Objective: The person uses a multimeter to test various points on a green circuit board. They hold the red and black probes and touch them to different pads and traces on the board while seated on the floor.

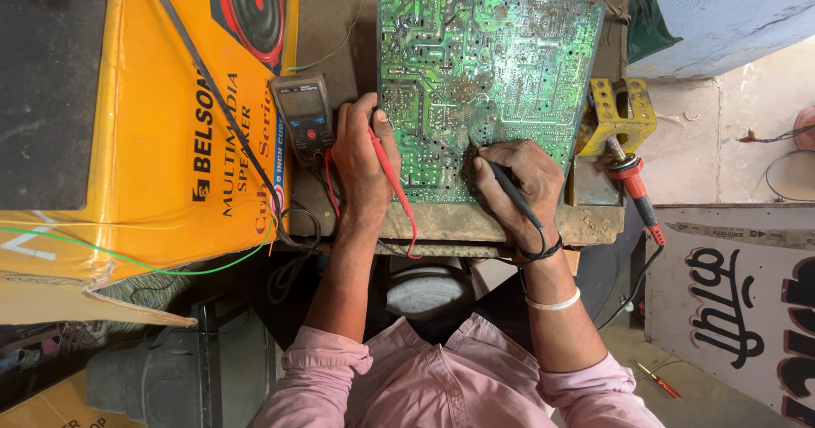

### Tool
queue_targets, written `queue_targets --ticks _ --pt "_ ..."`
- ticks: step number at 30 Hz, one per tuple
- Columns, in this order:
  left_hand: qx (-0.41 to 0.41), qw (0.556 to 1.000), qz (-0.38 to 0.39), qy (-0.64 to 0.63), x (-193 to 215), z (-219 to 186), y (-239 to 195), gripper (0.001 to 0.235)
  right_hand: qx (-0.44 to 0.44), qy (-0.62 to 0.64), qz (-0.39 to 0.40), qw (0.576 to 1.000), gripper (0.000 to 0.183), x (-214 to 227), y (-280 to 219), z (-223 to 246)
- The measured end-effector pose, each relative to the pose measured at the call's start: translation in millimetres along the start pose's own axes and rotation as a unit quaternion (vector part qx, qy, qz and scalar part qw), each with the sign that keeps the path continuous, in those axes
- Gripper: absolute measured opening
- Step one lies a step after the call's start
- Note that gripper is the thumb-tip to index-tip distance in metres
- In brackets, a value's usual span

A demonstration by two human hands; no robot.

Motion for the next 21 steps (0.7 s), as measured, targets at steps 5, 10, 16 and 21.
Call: queue_targets --ticks 5,10,16,21 --pt "0.002 1.000 0.000 0.001 1.4 -1.5 0.0 0.019 0.003 0.000 -0.002 1.000 0.011 0.3 0.2 -1.2" --pt "0.004 1.000 0.000 -0.001 2.2 -2.8 1.4 0.020 0.008 0.010 -0.004 1.000 0.011 0.9 1.8 0.8" --pt "0.010 1.000 -0.005 0.001 2.1 -3.7 1.1 0.019 0.007 0.008 -0.008 1.000 0.011 1.7 1.9 3.0" --pt "0.002 1.000 -0.002 0.006 1.7 -2.9 1.6 0.019 0.015 0.004 -0.018 1.000 0.011 0.4 -1.6 -2.1"
Point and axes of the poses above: each hand's wrist, its own y-axis towards the middle knuckle, its own x-axis out of the back of the hand, z = x × y, the point moved 4 cm from there along y, towards the middle knuckle, and after that the axes turned 6 degrees about z, right-handed, at the moved point
